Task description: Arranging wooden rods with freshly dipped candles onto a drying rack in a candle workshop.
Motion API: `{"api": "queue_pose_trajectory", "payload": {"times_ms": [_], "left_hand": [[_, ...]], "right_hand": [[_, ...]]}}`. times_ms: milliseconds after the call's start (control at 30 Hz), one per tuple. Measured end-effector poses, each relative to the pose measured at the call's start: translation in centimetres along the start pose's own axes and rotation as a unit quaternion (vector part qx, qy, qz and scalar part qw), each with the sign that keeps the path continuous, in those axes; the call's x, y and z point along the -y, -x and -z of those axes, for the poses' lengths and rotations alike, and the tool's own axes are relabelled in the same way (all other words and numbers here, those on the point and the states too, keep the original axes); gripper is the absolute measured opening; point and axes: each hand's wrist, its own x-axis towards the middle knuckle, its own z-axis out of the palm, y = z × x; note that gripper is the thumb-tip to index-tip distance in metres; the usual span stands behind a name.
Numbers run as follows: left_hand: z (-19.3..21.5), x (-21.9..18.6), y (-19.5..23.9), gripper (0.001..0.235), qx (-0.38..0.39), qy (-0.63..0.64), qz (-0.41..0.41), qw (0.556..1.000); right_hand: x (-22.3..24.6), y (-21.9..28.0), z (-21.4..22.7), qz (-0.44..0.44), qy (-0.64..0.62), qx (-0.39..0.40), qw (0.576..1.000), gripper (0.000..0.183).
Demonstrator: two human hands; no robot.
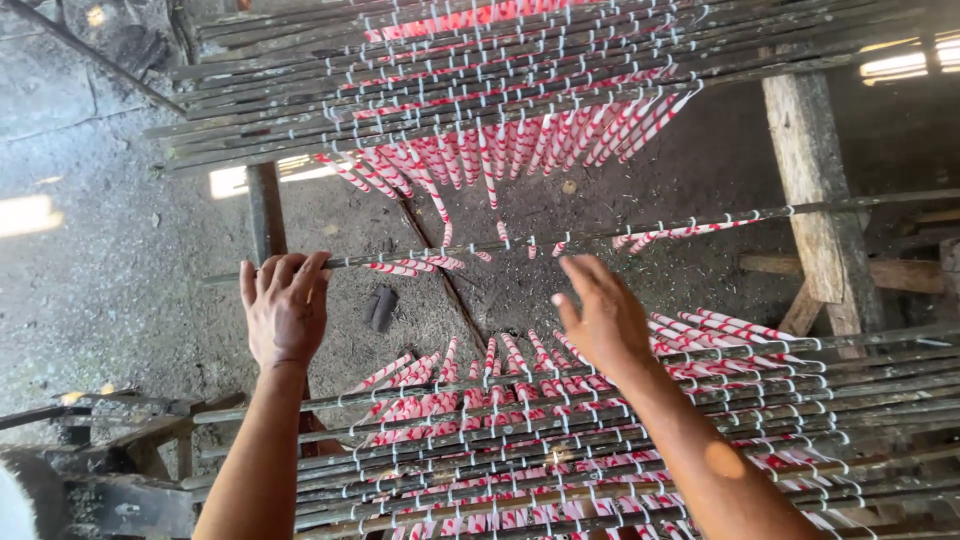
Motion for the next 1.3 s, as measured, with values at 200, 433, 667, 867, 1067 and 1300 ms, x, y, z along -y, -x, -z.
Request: {"api": "queue_pose_trajectory", "payload": {"times_ms": [200, 433, 667, 867, 1067, 1300], "left_hand": [[0.4, -0.3, -0.1, 0.025, 0.013, -0.005, 0.006, 1.000], [0.3, -0.4, -0.3, 0.024, 0.012, -0.002, 0.011, 1.000], [0.8, -0.5, -0.3, 0.024, 0.008, 0.004, 0.006, 1.000], [1.3, -0.7, -0.4, 0.024, 0.005, 0.018, 0.010, 1.000], [1.2, -0.6, -0.4, 0.022, 0.009, 0.016, 0.007, 1.000], [1.0, -0.5, -0.6, 0.022, 0.017, 0.026, 0.010, 0.999]], "right_hand": [[3.3, -1.5, -1.9, 0.032, -0.015, 0.040, 0.999, 0.065], [3.1, -1.5, -0.5, -0.041, 0.010, 0.008, 0.999, 0.058], [1.4, -1.5, -1.3, -0.049, 0.029, -0.008, 0.998, 0.062], [4.4, -0.7, -1.5, -0.042, 0.010, 0.025, 0.999, 0.058], [9.5, -1.3, -3.1, 0.027, -0.066, 0.074, 0.995, 0.063], [8.1, -3.7, -7.0, 0.030, -0.022, 0.056, 0.998, 0.060]]}}
